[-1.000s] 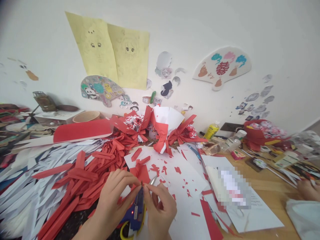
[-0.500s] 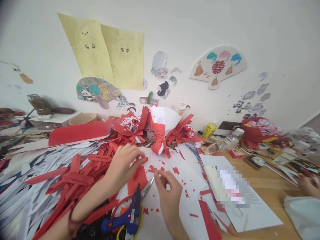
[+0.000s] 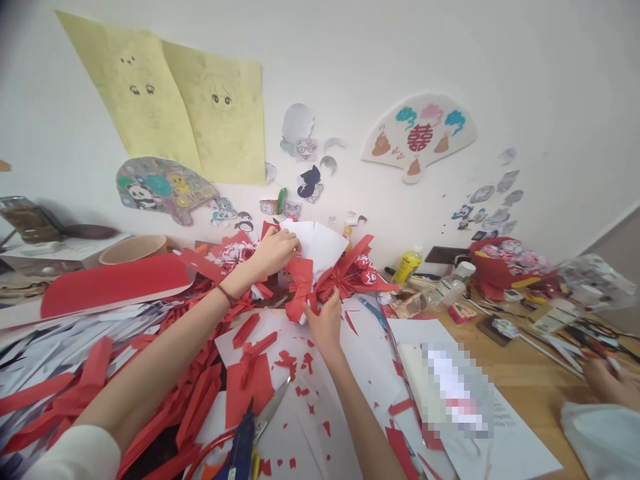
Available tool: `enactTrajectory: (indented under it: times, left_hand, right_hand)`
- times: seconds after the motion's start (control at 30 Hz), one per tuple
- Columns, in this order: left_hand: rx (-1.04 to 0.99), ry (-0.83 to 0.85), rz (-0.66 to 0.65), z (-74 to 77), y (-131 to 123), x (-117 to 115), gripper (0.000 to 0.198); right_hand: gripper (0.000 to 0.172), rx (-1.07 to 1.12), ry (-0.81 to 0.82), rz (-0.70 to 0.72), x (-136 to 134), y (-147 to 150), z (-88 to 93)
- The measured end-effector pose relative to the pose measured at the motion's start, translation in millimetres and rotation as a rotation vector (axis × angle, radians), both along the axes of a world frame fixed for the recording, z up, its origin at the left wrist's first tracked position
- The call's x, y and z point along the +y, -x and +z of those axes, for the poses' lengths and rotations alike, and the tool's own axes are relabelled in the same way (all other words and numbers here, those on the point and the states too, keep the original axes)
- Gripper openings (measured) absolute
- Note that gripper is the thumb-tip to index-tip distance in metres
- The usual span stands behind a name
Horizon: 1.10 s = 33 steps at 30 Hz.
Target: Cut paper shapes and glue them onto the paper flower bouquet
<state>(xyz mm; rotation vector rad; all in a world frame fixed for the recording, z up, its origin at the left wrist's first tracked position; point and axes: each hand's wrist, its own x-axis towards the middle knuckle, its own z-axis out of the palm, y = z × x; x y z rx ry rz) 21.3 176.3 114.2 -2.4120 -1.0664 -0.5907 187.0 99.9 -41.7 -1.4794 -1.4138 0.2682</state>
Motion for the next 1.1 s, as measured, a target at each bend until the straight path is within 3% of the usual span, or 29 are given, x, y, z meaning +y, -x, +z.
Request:
enactTrajectory:
  times: [0.27, 0.7, 1.1]
  left_hand:
    - [0.114, -0.055, 0.001, -4.8, -8, 9, 0.020]
    - [0.206, -0.130, 0.010, -8.4, -15, 9, 0.017]
    - [0.210, -0.156, 0.030, -9.9, -15, 10, 0.019]
  right_hand:
    - [0.103, 0.041, 0.094, -0.019, 21, 10, -10.7]
    - [0.098, 0.090, 0.141, 0.022, 21, 17, -16.0]
    - [0.089, -0.012, 0.169, -0.012, 22, 19, -19.5]
